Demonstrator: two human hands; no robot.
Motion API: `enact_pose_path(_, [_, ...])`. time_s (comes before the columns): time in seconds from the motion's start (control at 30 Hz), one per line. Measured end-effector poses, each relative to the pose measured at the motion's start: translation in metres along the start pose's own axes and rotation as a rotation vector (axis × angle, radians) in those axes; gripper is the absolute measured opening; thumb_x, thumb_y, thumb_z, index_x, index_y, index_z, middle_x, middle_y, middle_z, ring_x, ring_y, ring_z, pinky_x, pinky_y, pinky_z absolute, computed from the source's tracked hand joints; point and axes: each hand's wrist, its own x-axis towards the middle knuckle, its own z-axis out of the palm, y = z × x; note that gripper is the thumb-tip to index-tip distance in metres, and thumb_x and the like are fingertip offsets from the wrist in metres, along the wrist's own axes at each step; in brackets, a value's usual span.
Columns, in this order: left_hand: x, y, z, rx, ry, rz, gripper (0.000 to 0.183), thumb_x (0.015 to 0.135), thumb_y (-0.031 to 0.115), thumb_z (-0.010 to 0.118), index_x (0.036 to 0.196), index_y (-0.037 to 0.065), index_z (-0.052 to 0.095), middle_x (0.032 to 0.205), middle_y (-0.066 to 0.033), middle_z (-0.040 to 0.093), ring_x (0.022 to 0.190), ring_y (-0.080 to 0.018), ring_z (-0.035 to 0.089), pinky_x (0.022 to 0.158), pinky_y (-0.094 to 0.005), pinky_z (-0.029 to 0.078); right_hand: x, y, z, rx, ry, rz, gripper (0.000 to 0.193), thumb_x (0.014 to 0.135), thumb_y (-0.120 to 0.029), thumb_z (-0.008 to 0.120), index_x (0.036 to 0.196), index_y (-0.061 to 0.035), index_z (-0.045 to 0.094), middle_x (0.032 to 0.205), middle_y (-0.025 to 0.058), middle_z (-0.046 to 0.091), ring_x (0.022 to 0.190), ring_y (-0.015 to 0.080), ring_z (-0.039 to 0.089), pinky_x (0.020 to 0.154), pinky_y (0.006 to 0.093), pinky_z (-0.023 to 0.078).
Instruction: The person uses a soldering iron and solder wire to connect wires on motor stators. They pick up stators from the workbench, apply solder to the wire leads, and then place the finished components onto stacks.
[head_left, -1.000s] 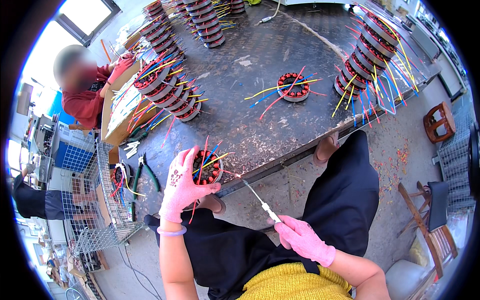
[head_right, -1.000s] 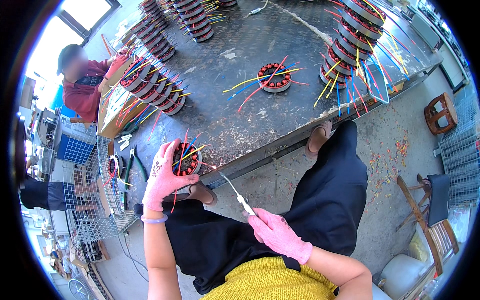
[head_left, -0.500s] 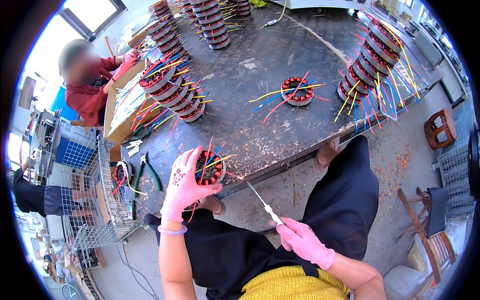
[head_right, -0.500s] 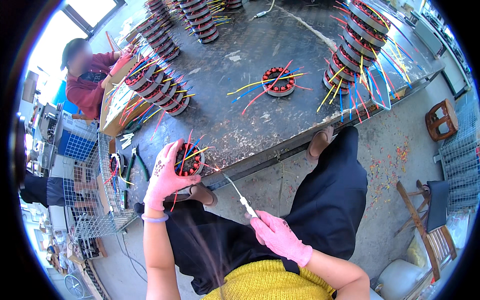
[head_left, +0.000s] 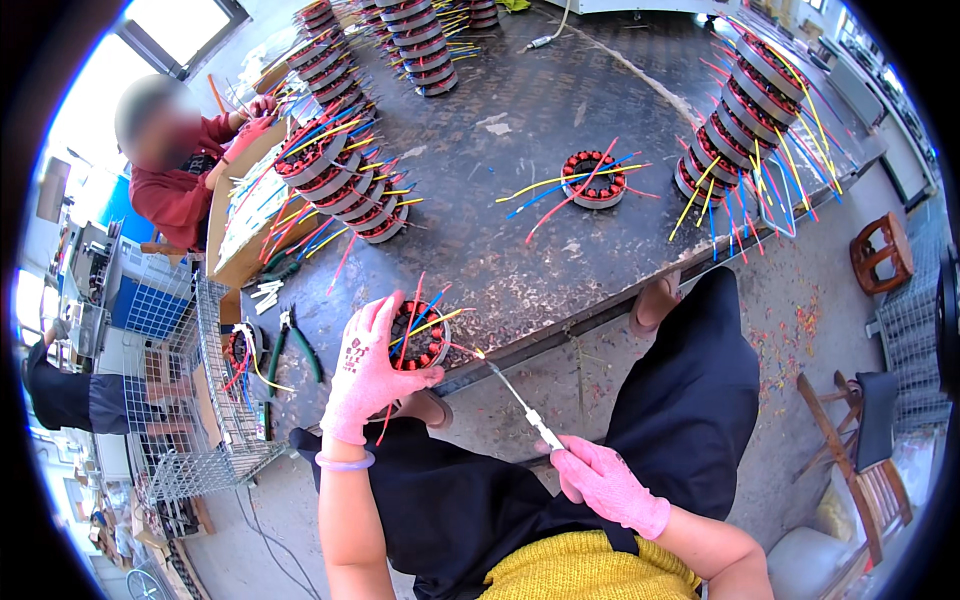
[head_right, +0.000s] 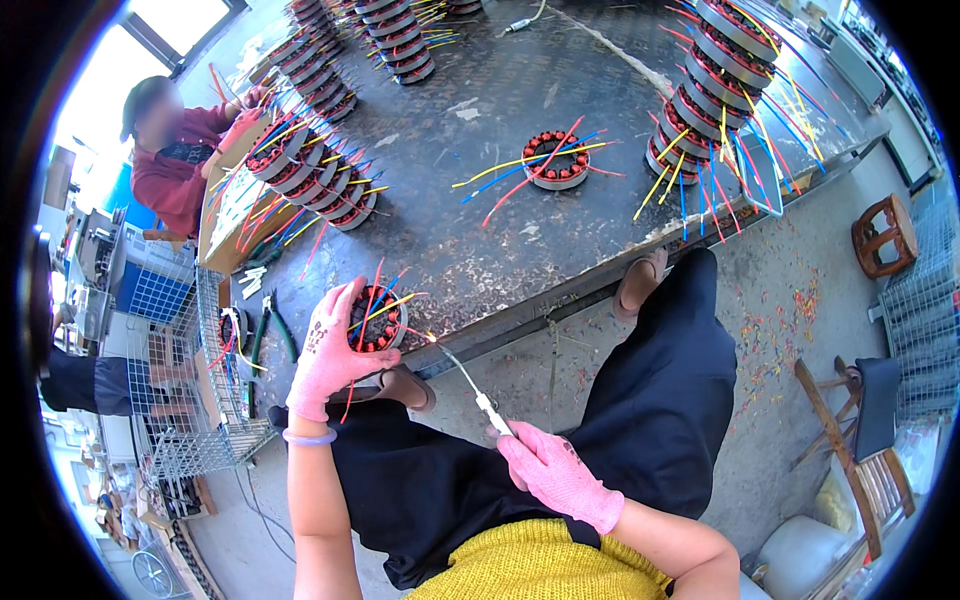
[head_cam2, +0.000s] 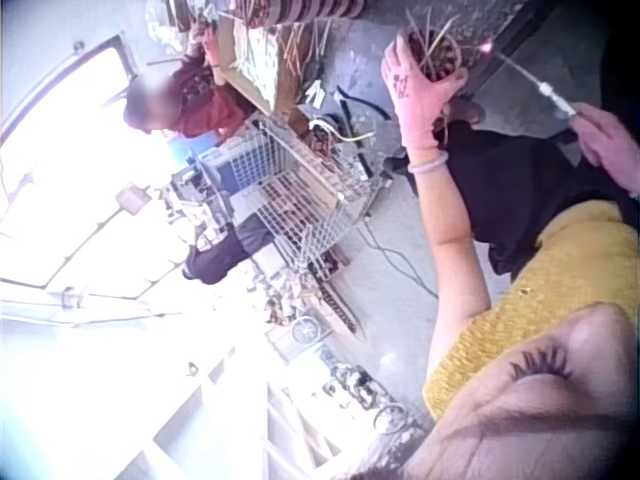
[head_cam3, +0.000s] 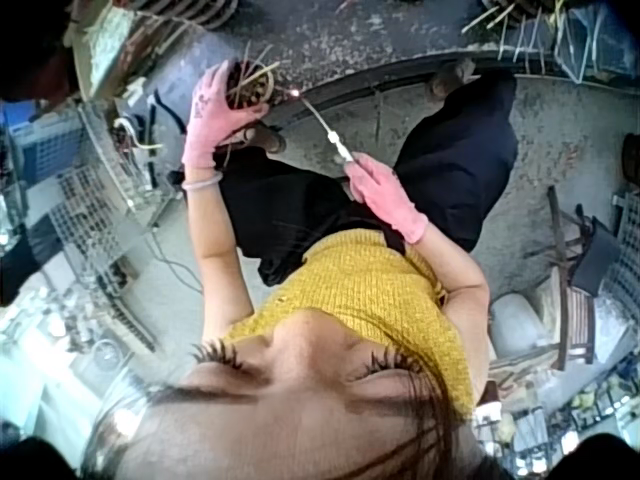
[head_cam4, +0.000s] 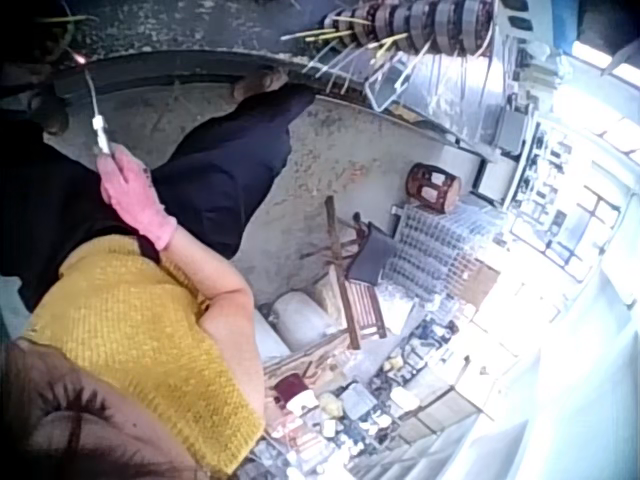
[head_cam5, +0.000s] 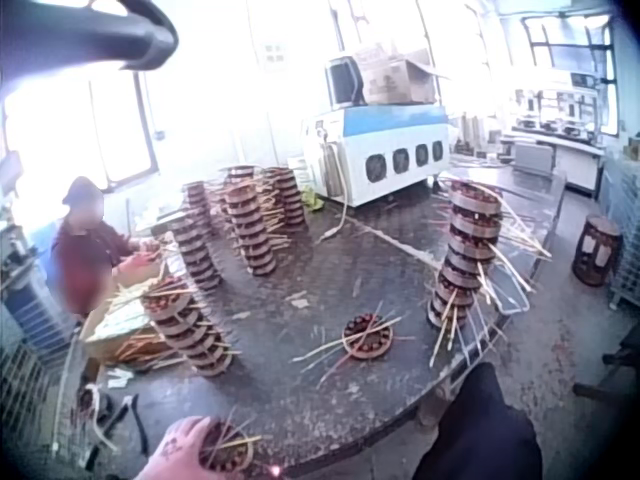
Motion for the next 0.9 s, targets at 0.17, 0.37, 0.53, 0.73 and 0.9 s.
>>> enact_pose_path(0.17, [0.0003,-0.0005,0.0010,-0.007,-0.002,-0.006,0.101,0.057,0.028,0.091,0.141,-0.003,0.045,0.133,-0.0181,0.052,0.127,-0.0372,0.050,0.110,-0.0426,0.038,-0.0008,-0.0031,-0.0007,-0.058,0.003,0.018,0.032,0.106,-0.023,0.048,0.127,-0.0008,0.058,0.066,-0.0034,0.044,0.057,0.0045,0.042,0.053,0.0238,0.036])
enact_pose_path(0.37, [-0.0001,-0.0029,0.0024,0.004,0.003,0.004,0.102,0.057,0.027,0.091,0.142,-0.003,0.045,0.134,-0.0180,0.052,0.127,-0.0368,0.050,0.110,-0.0424,0.038,-0.0023,-0.0063,0.0002,-0.097,0.006,0.010,0.033,0.106,-0.025,0.047,0.127,-0.0015,0.059,0.064,-0.0024,0.044,0.056,0.0056,0.043,0.053,0.0251,0.037])
enact_pose_path(0.53, [-0.0005,-0.0033,0.0021,-0.027,-0.013,-0.008,0.102,0.058,0.034,0.090,0.142,-0.002,0.044,0.135,-0.0198,0.051,0.128,-0.0385,0.047,0.111,-0.0455,0.036,-0.0014,-0.0022,-0.0018,-0.081,-0.010,0.009,0.034,0.106,-0.025,0.047,0.129,-0.0011,0.058,0.065,-0.0023,0.045,0.057,0.0059,0.044,0.054,0.0252,0.038])
enact_pose_path(0.73, [-0.0001,-0.0016,0.0014,-0.039,-0.015,-0.015,0.101,0.058,0.033,0.090,0.142,-0.002,0.044,0.135,-0.0197,0.051,0.127,-0.0391,0.047,0.110,-0.0453,0.036,-0.0016,-0.0034,-0.0010,-0.063,-0.012,0.007,0.035,0.106,-0.025,0.047,0.129,-0.0004,0.058,0.066,-0.0024,0.045,0.058,0.0059,0.044,0.055,0.0249,0.038])
enact_pose_path(0.9, [-0.0006,-0.0031,0.0027,-0.036,-0.013,-0.007,0.102,0.058,0.034,0.090,0.142,-0.002,0.044,0.135,-0.0198,0.051,0.126,-0.0392,0.048,0.109,-0.0455,0.037,-0.0036,-0.0063,-0.0006,-0.065,-0.009,0.023,0.035,0.106,-0.025,0.047,0.128,-0.0001,0.058,0.066,-0.0026,0.044,0.058,0.0059,0.044,0.055,0.0246,0.038])
